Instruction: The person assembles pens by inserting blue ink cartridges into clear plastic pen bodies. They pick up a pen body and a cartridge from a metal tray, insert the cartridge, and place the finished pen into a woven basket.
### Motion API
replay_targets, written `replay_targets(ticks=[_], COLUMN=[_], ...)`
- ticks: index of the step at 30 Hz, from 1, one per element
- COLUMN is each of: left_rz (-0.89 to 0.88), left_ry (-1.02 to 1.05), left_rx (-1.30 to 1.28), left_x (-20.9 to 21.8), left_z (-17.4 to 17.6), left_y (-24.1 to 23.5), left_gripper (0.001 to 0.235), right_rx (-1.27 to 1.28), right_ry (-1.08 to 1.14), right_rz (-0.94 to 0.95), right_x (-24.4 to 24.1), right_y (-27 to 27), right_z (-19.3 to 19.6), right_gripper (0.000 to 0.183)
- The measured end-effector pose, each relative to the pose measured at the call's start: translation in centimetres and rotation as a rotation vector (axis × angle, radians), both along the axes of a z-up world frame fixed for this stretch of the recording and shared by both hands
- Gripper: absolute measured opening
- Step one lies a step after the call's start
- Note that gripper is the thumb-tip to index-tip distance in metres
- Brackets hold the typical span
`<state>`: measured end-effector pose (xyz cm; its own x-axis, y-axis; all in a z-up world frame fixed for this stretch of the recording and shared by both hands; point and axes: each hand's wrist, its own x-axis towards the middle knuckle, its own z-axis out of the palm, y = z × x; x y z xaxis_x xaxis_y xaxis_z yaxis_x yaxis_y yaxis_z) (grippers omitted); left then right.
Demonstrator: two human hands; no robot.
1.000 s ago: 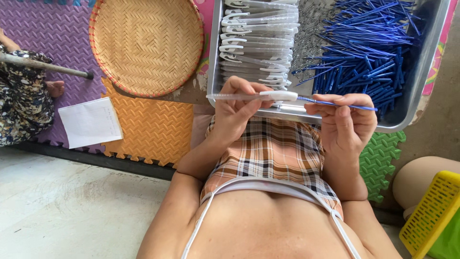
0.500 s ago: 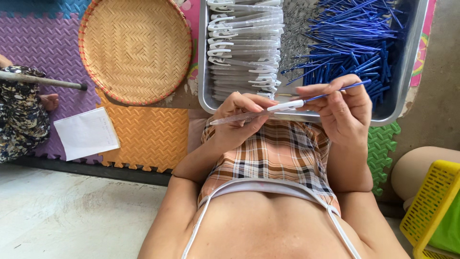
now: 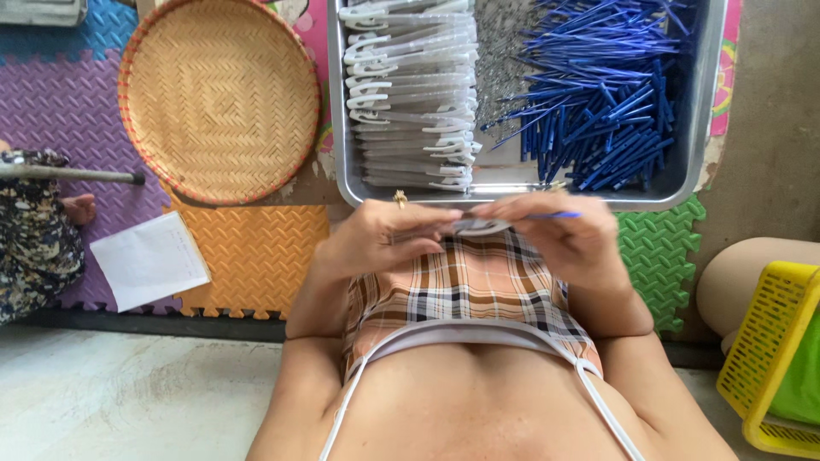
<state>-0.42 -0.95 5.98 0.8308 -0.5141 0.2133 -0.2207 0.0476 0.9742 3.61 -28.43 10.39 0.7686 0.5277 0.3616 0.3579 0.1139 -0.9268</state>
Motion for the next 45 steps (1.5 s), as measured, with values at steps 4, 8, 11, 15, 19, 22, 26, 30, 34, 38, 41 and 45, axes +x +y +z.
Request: replay_targets(ticks=[4,8,11,15,19,22,26,30,34,38,41,45], left_rz=[0.079,0.072,0.063,0.0,0.017,0.06,0.117,0.171,0.208,0.24,0.339,0.495], left_ry=[-0.024,0.091,0.124,0.239,0.275,0.317,0.341,0.353,0.358,0.148,0.13,0.139], left_rx=[0.048,-0.065,-0.124,-0.25,-0.314,-0.374,-0.392,-0.419,-0.479,-0.487,-0.513,-0.516], left_x=[-0.5,-0.7,-0.3,-0.9,-0.8,-0.9,-0.8,-0.5,1.1,3.4,4.5,5.0], left_z=[-2.6,-3.6,-2.4,-2.9,-3.1,-3.3,-3.6,-3.3,-2.8,-1.7,-0.4,-1.0], left_y=[-0.4,-0.5,-0.7,-0.2,-0.6,-0.9,-0.9,-1.1,-3.2,-6.6,-9.2,-10.5], left_gripper=[0.026,0.023,0.022,0.024,0.024,0.025,0.024,0.024,0.026,0.028,0.03,0.031], right_rx=[-0.02,0.003,-0.145,-0.643,-1.038,-1.217,-1.261,-0.777,-0.213,-0.192,-0.161,-0.183], right_ry=[0.02,0.053,-0.05,-0.492,-0.722,-0.855,-0.987,-0.479,0.187,0.272,0.159,-0.04], right_rz=[-0.027,0.029,-0.075,-0.452,-0.508,-0.417,-0.395,-0.285,-0.112,0.004,0.015,-0.05], right_x=[-0.7,-0.5,1.5,5.5,8.6,10.0,10.6,9.2,6.1,4.8,4.6,4.9], right_y=[0.9,0.4,-2.5,-8.8,-13.0,-13.7,-14.5,-13.8,-11.0,-7.7,-5.4,-3.4], right_z=[-0.7,-1.0,-1.7,-3.4,-5.6,-6.7,-6.5,-3.3,-2.6,-1.4,-2.2,-1.9], right_gripper=[0.022,0.041,0.037,0.019,0.016,0.021,0.011,0.013,0.015,0.024,0.025,0.025])
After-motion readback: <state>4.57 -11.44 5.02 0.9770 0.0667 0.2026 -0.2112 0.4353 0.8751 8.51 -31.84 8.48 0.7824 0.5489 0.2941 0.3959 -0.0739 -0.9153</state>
